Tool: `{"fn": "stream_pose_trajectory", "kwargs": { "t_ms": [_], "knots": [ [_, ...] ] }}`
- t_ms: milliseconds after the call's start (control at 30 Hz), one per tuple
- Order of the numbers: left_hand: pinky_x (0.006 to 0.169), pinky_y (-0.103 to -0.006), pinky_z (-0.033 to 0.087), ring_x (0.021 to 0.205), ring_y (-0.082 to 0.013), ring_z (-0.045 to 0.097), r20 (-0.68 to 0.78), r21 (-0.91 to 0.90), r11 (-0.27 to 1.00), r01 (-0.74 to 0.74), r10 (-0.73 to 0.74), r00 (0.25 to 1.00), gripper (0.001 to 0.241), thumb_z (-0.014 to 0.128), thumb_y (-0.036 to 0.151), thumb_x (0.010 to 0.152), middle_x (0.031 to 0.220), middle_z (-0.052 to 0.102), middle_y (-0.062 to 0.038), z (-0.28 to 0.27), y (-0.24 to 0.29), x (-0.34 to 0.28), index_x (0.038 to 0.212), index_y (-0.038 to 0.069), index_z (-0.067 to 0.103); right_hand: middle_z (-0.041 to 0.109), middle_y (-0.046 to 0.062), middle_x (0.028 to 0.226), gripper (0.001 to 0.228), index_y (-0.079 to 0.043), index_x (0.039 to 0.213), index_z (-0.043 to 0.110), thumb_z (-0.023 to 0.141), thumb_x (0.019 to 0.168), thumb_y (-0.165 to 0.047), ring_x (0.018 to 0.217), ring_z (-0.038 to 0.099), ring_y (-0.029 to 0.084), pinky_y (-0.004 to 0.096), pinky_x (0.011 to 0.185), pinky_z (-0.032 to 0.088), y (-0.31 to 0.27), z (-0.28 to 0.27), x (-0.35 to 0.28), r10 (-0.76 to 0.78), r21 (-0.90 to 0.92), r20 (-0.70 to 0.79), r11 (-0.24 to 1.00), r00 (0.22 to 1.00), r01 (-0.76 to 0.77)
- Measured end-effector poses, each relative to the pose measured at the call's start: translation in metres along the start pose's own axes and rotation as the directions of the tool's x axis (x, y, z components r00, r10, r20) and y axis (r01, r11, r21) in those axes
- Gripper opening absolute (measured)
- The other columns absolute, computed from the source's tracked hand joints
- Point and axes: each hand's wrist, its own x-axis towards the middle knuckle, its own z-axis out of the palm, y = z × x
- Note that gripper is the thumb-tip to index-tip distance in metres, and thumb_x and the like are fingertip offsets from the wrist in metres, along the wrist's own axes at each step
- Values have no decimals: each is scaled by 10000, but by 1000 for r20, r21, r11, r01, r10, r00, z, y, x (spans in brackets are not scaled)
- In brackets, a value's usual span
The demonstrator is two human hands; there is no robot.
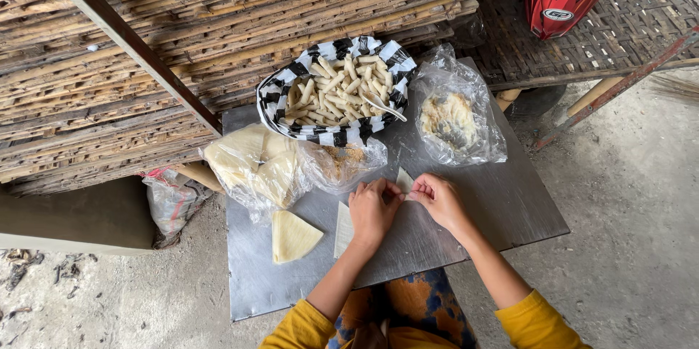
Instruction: The person prepares food by placing a filling onto triangular pastry sheets using a small spoon and then folding the sheets to seal the filling inside.
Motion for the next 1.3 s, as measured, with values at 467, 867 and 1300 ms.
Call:
{"fn": "stream_pose_trajectory", "kwargs": {
  "t_ms": [467, 867, 1300],
  "knots": [
    [819, -424, 395, 925, -241, 596, -60, 192, 966, -172, 187, 981, 59, 785, 243, 776, 896, 716, 6, 0, 2, -6, 807, 204, 816, 670, 108, 971, 135, -4, 958, 690, 712, 837, 52, 946, 648, 293, 362, 824, 567, -8, 10, -23, -433, -235, -137, 888, 891, 396],
    [865, -446, 376, 1022, -320, 546, -51, 121, 992, -39, 45, 998, 283, 769, 245, 843, 1034, 628, -100, -7, 17, -39, 1028, 81, 632, 617, 118, 1237, 408, -39, 1236, 616, 550, 847, 66, 1178, 569, 294, 422, 992, 485, -52, -2, -81, -305, -549, 35, 790, 952, 273],
    [879, -431, 410, 1014, -320, 567, -227, 61, 992, -111, 122, 966, 288, 734, 157, 873, 1082, 638, -103, -69, -1, -99, 1132, 90, 626, 370, 149, 1581, 769, -111, 1501, 457, 510, 789, 176, 1397, 380, 355, 460, 1100, 380, -45, -4, 5, -165, -544, 143, 811, 976, 217]
  ]
}}
